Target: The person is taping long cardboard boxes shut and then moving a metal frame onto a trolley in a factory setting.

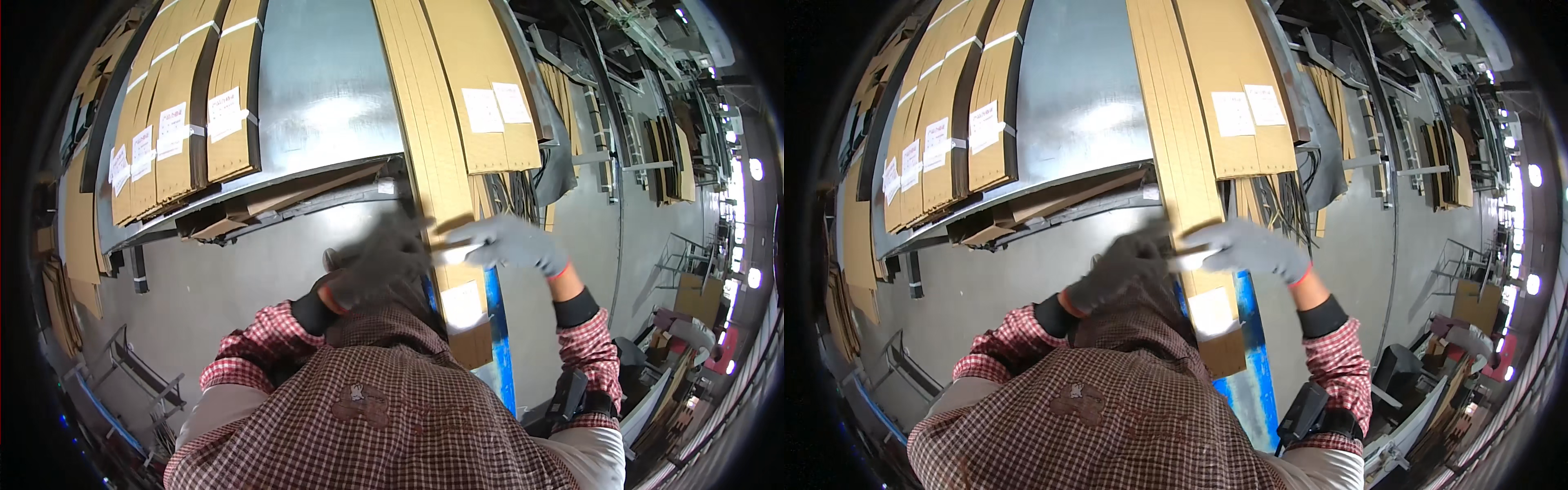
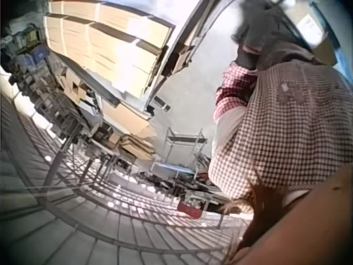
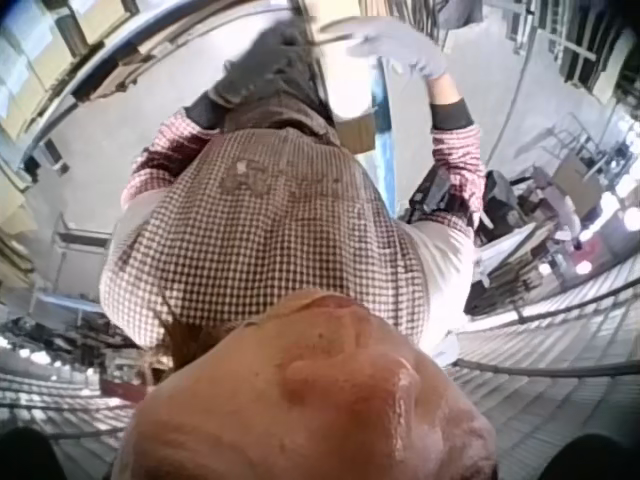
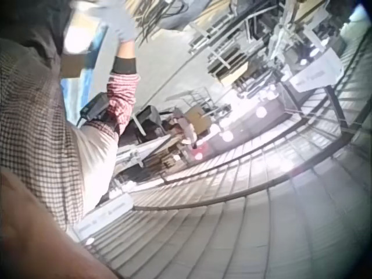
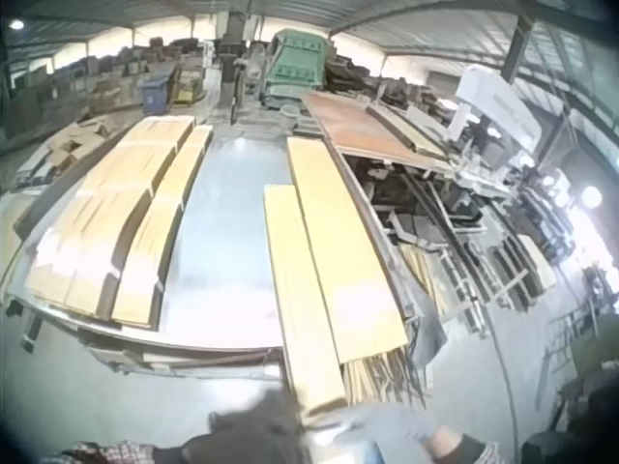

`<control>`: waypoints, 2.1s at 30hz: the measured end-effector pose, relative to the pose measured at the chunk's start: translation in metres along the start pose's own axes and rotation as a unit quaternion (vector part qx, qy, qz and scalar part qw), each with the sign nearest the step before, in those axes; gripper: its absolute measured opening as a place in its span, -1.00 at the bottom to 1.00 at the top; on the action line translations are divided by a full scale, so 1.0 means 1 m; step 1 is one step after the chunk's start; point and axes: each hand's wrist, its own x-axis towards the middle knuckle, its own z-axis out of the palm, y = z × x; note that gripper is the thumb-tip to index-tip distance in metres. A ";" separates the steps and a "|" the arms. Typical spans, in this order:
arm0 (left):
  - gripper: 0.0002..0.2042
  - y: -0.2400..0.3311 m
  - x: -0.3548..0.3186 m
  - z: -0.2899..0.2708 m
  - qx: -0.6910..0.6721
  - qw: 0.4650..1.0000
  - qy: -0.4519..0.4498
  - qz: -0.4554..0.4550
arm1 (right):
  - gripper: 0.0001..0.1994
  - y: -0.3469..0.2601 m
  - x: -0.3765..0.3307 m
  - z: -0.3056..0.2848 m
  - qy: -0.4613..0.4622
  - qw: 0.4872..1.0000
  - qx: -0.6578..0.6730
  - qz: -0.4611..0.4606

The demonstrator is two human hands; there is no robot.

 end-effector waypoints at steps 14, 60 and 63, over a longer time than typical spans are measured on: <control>-0.69 -0.191 0.138 0.015 0.464 0.845 -0.265 -0.006 | -0.73 0.217 0.054 0.074 0.275 0.957 -0.039 0.083; -0.21 -0.039 0.003 0.050 0.108 0.988 0.064 0.094 | -0.71 0.026 -0.031 0.013 0.109 0.993 -0.007 0.035; -0.22 0.005 0.001 0.035 0.097 0.990 0.016 0.104 | -0.70 -0.030 -0.007 0.026 -0.018 0.994 -0.030 -0.101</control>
